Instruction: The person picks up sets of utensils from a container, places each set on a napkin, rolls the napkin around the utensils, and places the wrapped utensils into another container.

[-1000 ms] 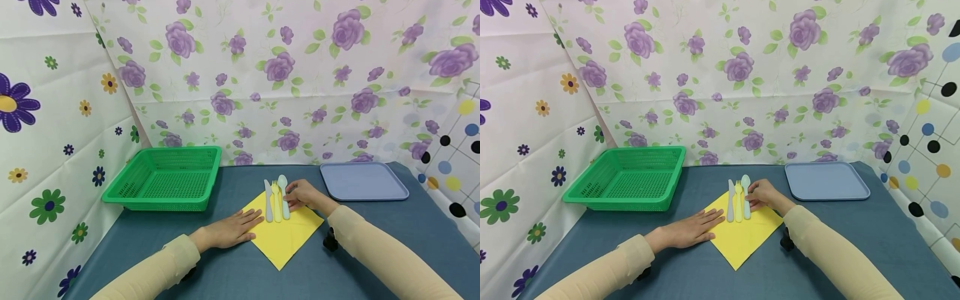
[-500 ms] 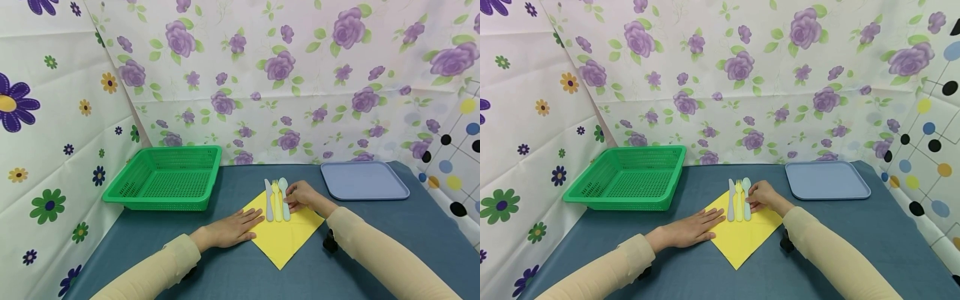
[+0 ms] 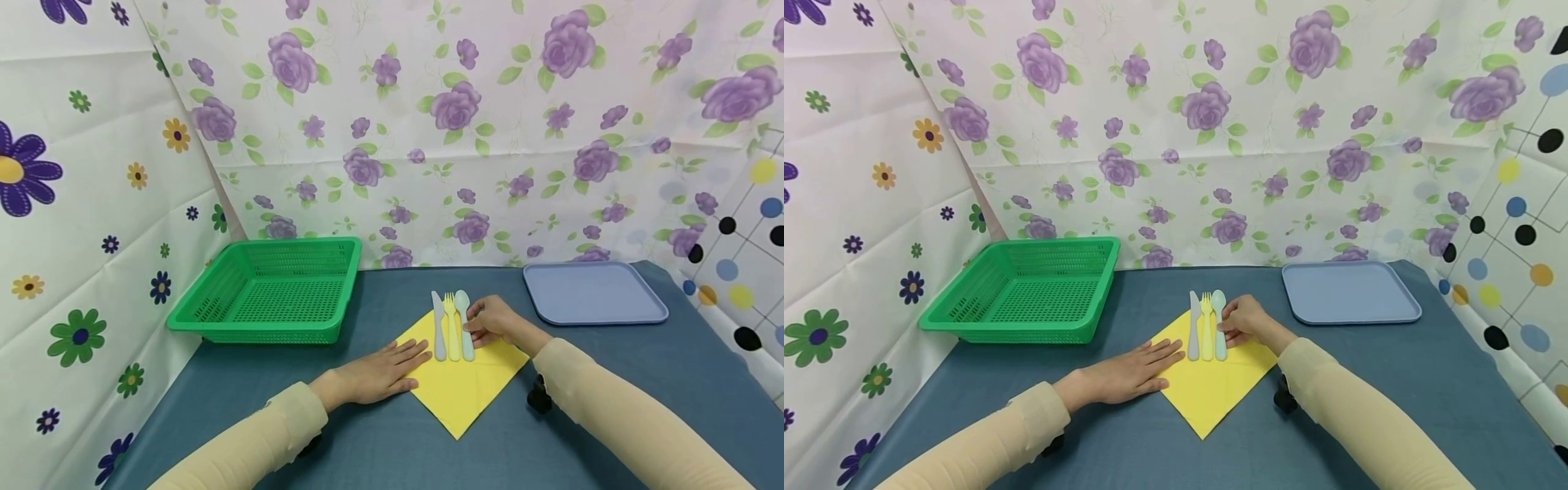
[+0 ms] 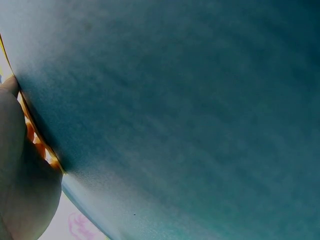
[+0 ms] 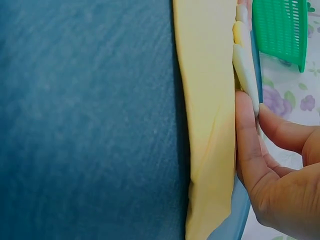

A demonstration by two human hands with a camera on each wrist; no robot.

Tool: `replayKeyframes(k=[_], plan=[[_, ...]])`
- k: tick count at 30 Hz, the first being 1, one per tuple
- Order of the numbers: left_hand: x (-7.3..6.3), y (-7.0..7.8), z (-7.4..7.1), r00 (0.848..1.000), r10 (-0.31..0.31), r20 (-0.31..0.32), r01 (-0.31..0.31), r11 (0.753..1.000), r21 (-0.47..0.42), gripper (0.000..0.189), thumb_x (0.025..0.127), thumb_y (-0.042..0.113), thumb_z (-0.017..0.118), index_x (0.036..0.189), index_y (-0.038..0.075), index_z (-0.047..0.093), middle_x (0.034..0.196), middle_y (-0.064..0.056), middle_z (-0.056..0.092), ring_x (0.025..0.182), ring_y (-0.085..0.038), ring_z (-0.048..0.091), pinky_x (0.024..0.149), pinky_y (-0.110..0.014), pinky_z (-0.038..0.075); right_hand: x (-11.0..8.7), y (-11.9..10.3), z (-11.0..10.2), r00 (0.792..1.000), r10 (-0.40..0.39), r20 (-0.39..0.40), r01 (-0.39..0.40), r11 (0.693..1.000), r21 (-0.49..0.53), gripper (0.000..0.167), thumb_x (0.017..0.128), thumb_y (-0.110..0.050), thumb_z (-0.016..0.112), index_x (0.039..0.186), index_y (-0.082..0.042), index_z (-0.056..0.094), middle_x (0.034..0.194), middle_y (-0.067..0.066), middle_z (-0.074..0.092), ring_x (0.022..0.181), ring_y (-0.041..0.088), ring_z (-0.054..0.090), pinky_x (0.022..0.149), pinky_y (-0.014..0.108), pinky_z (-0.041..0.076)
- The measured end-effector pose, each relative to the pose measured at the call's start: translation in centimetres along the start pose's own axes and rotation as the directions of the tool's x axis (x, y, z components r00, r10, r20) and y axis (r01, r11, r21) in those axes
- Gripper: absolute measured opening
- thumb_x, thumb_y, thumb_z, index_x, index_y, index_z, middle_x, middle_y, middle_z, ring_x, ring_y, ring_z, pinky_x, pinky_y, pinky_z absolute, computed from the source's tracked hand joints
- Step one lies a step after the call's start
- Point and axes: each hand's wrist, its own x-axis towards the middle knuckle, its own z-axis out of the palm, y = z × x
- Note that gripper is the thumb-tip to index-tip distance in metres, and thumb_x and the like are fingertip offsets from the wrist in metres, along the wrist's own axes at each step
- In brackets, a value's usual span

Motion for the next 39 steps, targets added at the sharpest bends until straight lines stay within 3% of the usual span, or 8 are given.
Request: replayKeyframes(k=[24,39], plan=[[-0.17,-0.18,-0.04,1.0,0.009,-0.011,-0.01,1.0,-0.017,0.065,0.114,0.052,0.027,0.169,0.025,0.01,0.176,0.004,0.002,0.161,-0.017,0.002,0.13,-0.046,0.008,-0.93,-0.33,0.11,0.999,-0.026,0.025,0.026,1.0,0.0,0.027,0.095,0.004,0.072,0.117,0.011,0.058,0.071,0.016,0.066,0.05,0.021,0.063,0.054,0.038,0.062],[-0.27,0.49,-0.61,1.0,0.007,-0.006,-0.007,1.0,0.0,0.063,0.114,0.049,0.029,0.169,0.022,0.012,0.176,0.003,0.004,0.161,-0.017,0.004,0.13,-0.044,0.01,-0.87,0.04,-0.53,0.998,0.008,0.059,-0.009,0.999,0.03,0.026,0.098,0.002,0.07,0.121,0.01,0.059,0.073,0.015,0.065,0.056,0.02,0.064,0.059,0.037,0.063]])
